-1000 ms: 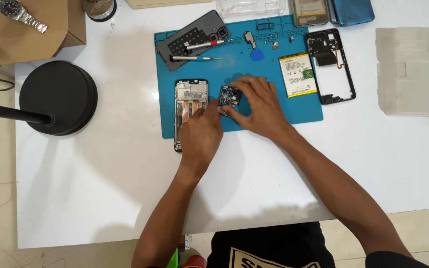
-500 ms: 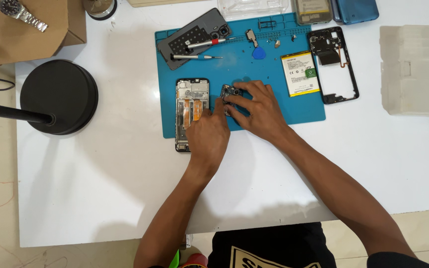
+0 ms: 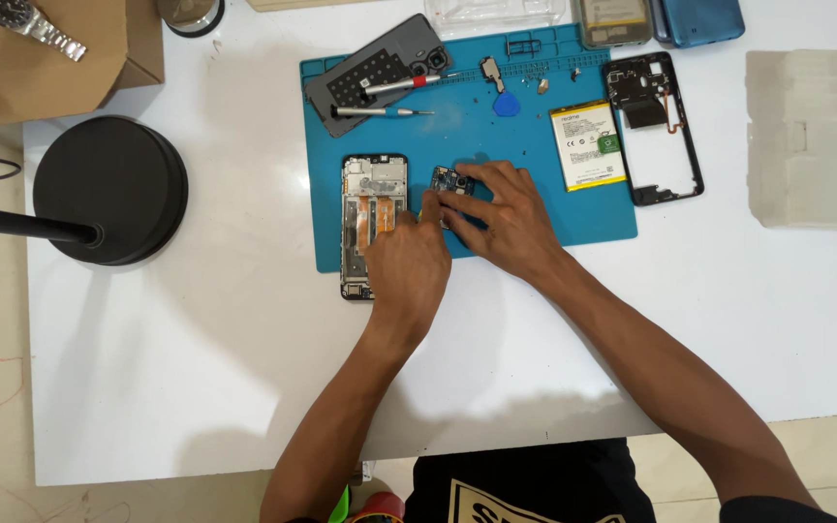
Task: The person uses a screwdriver to remove screws from a smartphone motherboard and then uses a plastic pry tool to lift and separate components. The person continues to unscrew and adjust parts on the motherboard throughout the clip.
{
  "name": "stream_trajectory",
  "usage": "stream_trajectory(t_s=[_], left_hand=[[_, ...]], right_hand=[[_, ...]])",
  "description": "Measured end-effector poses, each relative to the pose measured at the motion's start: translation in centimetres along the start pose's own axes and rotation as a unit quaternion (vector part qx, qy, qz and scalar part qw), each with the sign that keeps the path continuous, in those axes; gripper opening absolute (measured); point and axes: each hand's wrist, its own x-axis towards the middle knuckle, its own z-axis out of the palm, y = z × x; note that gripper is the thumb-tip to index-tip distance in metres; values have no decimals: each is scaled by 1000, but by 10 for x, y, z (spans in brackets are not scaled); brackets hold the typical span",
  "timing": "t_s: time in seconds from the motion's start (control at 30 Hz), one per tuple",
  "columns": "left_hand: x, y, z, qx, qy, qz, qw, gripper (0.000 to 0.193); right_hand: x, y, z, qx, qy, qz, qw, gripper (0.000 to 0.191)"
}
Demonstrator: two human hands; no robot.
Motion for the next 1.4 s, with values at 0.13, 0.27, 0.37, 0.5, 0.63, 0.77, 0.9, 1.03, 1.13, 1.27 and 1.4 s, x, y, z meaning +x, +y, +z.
stream_trajectory(t_s=[0.13,0.27,0.37,0.5,0.63,0.77,0.9,1.03,1.13,1.27,1.4], left_hand=[[3,4,1,36,2,0,999,40],[3,6,1,42,-18,-5,999,40],[4,6,0,39,-35,-10,999,42],[4,6,0,49,-30,-1,998,41],[3,4,0,44,-28,-5,999,41],[5,3,1,42,-15,5,999,42],[3,4,2,51,-6,5,999,40],[5,4,2,45,-18,1,999,42],[4,4,1,43,-13,3,999,42],[4,5,0,68,-18,0,998,43],[6,4,2,48,-37,2,998,44]], right_hand=[[-1,2,1,-13,-1,-6,1000,27],[-1,2,1,-12,2,-4,1000,27],[-2,1,2,-10,9,-5,1000,29],[-1,2,2,-10,-1,-1,1000,28],[-1,2,2,-6,1,-4,1000,28],[-1,3,1,-8,9,-6,1000,26],[-2,3,2,0,-3,5,1000,26],[-2,4,3,-12,13,-6,1000,26],[-3,3,3,-1,7,0,1000,25],[-3,5,4,-7,10,-8,1000,25],[-5,6,4,1,5,-1,1000,25]])
